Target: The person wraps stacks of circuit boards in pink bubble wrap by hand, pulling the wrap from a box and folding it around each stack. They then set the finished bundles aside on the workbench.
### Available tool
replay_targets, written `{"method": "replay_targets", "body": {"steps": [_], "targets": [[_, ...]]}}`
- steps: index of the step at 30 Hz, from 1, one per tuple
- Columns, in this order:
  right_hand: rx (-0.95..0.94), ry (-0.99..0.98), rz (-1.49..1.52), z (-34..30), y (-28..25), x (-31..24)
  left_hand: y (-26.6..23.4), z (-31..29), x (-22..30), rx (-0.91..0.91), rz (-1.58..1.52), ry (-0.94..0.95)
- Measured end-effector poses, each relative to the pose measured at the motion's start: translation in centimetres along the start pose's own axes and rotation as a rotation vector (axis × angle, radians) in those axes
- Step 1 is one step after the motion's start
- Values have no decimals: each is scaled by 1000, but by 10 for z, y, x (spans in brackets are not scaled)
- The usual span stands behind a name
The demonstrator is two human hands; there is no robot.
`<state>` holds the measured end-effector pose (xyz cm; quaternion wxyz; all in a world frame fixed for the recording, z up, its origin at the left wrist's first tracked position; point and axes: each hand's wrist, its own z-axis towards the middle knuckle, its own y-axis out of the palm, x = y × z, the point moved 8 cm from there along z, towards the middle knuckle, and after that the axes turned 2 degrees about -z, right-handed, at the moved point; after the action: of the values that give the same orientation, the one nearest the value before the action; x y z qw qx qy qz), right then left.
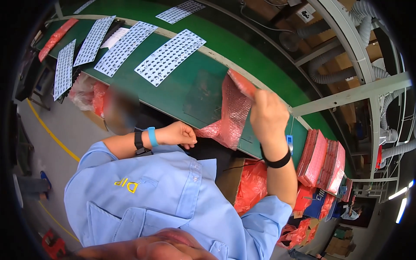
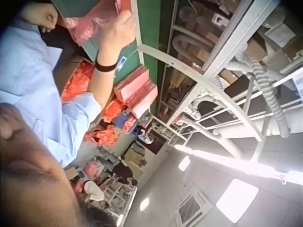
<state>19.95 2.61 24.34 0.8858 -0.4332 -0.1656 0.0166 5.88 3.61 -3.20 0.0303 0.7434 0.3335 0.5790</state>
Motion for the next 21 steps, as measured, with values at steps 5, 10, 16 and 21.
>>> {"method": "replay_targets", "body": {"steps": [5,10,16,21], "targets": [[-30,-13,59,-3,2,-12,27,-23,94,386,1154,619],[16,47,95,16,-4,6,35,-5,86,537,1461,901],[41,130,139,3,-9,21,-15,20,73,319,625,277],[7,72,167,1,-3,11,-13,-4,105,622,1118,318]]}}
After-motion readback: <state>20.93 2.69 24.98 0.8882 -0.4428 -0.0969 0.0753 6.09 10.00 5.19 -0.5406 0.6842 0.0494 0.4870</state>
